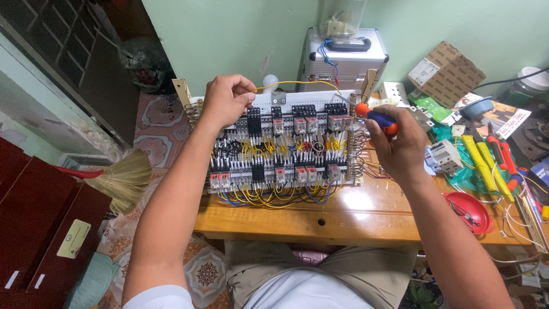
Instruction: Wiring a relay board by stripping wires, crimping terminals, and fastening them with a screwdriver.
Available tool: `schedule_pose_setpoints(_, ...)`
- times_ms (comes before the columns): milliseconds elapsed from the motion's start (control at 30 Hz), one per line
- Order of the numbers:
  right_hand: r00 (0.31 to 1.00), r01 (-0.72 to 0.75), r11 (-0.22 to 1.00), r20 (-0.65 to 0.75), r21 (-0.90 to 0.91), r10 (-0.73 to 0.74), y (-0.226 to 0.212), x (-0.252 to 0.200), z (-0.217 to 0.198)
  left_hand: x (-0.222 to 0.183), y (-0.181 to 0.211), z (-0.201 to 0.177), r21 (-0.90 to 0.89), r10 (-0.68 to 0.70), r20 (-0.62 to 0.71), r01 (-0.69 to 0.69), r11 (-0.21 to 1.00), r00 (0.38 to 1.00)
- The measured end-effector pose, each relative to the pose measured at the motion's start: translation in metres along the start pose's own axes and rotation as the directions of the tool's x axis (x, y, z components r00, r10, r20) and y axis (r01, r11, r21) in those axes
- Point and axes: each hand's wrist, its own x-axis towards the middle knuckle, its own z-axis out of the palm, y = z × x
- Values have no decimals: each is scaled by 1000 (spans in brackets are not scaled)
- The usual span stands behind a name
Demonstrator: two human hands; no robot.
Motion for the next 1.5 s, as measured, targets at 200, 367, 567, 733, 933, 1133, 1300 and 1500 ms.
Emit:
schedule_pose_setpoints(200,995,91,994,-44,-64,-94,-26,9,3,3,-5,-3,37,10,-27,-9,999,1000)
schedule_pose_setpoints(367,995,39,996,86,77,-45,-66,22,30,3,-2,-3,111,1,-50,4,994,999)
schedule_pose_setpoints(567,971,138,977,172,163,-166,-113,49,82,1,-1,-7,221,-39,-15,41,974,999)
schedule_pose_setpoints(733,957,129,982,242,138,-160,-116,54,101,1,-1,-9,202,-65,-13,66,977,998)
schedule_pose_setpoints(933,930,116,989,339,91,-140,-132,60,97,3,-3,-8,207,-82,0,80,975,997)
schedule_pose_setpoints(1133,899,100,995,426,24,-100,-146,69,95,-2,3,-10,195,-87,-8,87,977,996)
schedule_pose_setpoints(1300,882,139,988,462,-72,-91,-152,69,96,1,-2,-7,211,-80,-16,82,974,997)
schedule_pose_setpoints(1500,823,423,880,498,-215,-274,-156,72,109,6,-12,-4,242,-99,0,97,965,995)
